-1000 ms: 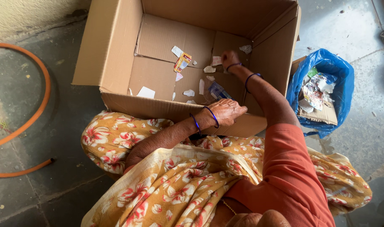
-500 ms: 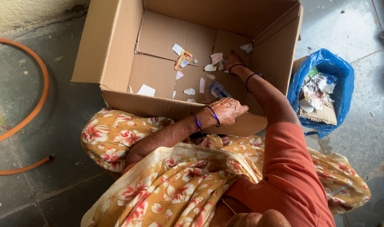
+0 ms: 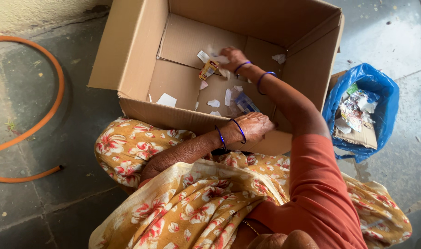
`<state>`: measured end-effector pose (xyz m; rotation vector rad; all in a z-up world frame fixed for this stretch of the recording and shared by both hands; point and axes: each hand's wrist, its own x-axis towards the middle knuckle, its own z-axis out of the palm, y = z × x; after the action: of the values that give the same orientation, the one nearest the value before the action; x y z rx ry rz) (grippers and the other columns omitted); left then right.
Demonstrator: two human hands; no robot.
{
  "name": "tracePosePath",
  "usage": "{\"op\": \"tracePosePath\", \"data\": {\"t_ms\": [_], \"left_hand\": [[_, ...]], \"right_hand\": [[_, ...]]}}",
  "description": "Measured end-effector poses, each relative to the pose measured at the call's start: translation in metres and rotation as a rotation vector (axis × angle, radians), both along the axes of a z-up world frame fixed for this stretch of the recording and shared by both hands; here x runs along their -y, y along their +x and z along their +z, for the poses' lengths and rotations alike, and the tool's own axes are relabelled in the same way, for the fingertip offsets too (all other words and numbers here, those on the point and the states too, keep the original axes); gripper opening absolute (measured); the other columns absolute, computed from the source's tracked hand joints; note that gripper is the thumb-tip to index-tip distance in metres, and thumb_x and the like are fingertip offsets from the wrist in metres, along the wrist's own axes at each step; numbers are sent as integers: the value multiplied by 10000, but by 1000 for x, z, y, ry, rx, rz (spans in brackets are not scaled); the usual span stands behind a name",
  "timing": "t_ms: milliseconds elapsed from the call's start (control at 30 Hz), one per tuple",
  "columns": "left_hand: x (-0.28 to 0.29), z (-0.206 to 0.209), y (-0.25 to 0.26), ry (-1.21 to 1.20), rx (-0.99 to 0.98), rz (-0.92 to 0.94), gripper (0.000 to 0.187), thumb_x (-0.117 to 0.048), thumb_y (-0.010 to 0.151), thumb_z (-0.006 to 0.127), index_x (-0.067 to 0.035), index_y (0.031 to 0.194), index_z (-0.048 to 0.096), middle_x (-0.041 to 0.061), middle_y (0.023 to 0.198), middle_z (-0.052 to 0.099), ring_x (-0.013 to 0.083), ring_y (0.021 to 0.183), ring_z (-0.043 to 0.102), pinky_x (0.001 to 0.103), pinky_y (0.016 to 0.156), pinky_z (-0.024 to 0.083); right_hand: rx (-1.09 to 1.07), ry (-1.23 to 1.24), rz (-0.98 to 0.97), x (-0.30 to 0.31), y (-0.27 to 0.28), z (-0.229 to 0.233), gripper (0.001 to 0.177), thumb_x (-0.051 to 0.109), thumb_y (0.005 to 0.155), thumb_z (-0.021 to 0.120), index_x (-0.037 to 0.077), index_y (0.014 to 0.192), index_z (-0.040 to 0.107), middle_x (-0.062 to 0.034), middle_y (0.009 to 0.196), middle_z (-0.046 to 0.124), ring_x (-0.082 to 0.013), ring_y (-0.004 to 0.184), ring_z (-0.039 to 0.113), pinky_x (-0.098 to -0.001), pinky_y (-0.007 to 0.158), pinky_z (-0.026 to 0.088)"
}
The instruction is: The person sits on the floor and sorts through a cardboard box filled with small pieces of paper, plastic wrappers, and other debris. They pick up items one by one, inspect them, and place them into a blue plastic bag. The person continues this process until the box is mostly empty, then places the blue bag into the box.
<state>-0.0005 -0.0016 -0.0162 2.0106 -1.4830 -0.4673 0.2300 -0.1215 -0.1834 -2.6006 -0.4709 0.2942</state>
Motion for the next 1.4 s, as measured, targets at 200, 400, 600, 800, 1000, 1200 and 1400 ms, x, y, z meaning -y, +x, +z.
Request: {"op": "tracePosePath", "data": {"t_ms": [200, 400, 600, 800, 1000, 1200, 1400], "left_hand": [[4, -13, 0, -38, -2, 26, 201, -158, 752, 754, -38, 912, 730, 171, 911, 731, 337, 905, 712, 452, 802, 572], [4, -5, -1, -17, 12, 27, 176, -127, 740, 737, -41, 893, 739, 174, 861, 728, 343, 893, 713, 463, 804, 558], [-3, 11, 1, 40, 23, 5, 208, -187, 775, 746, -21, 900, 731, 188, 880, 729, 347, 930, 719, 463, 835, 556], [-2, 7, 5, 55, -17, 4, 234, -202, 784, 744, -27, 936, 714, 204, 910, 728, 372, 946, 714, 477, 849, 561], [7, -22, 8, 14, 39, -35, 306, -234, 764, 757, -39, 989, 685, 216, 918, 725, 401, 977, 700, 509, 868, 544], [6, -10, 16, 186, -2, -41, 438, -380, 850, 745, -108, 1186, 678, 203, 1052, 753, 358, 1031, 724, 461, 924, 573], [3, 23, 23, -76, -358, 399, 1020, -614, 792, 783, -75, 1503, 290, 234, 1144, 690, 345, 995, 722, 454, 845, 579]], "right_hand": [[-61, -414, 380, -91, -1, 2, 1469, 592, 586, 1011, 173, 1641, 79, -341, 1613, -10, -486, 1511, -30, -729, 1193, 120], [-39, -389, 236, -75, -21, -15, 820, 287, 776, 834, 193, 1472, 410, -209, 1520, 257, -503, 1343, 313, -624, 1044, 411], [202, -38, 176, -43, -20, -39, 386, 39, 831, 678, 17, 1212, 625, -240, 1113, 650, -428, 982, 687, -445, 848, 576], [199, 132, 10, 12, -8, 40, 283, 177, 780, 779, 12, 997, 703, -204, 919, 721, -368, 808, 720, -441, 711, 583], [-175, 578, -286, 84, -113, 161, 154, 113, 972, 757, 30, 993, 629, -59, 809, 641, -110, 669, 599, -287, 564, 474], [-181, 1066, -439, 103, -235, 203, 117, 100, 983, 739, 55, 996, 632, -29, 853, 686, -90, 687, 634, -237, 581, 515], [-231, 1337, -546, 108, -285, 200, 93, 107, 987, 711, 50, 1013, 642, -39, 847, 677, -117, 696, 672, -238, 573, 531]]}}
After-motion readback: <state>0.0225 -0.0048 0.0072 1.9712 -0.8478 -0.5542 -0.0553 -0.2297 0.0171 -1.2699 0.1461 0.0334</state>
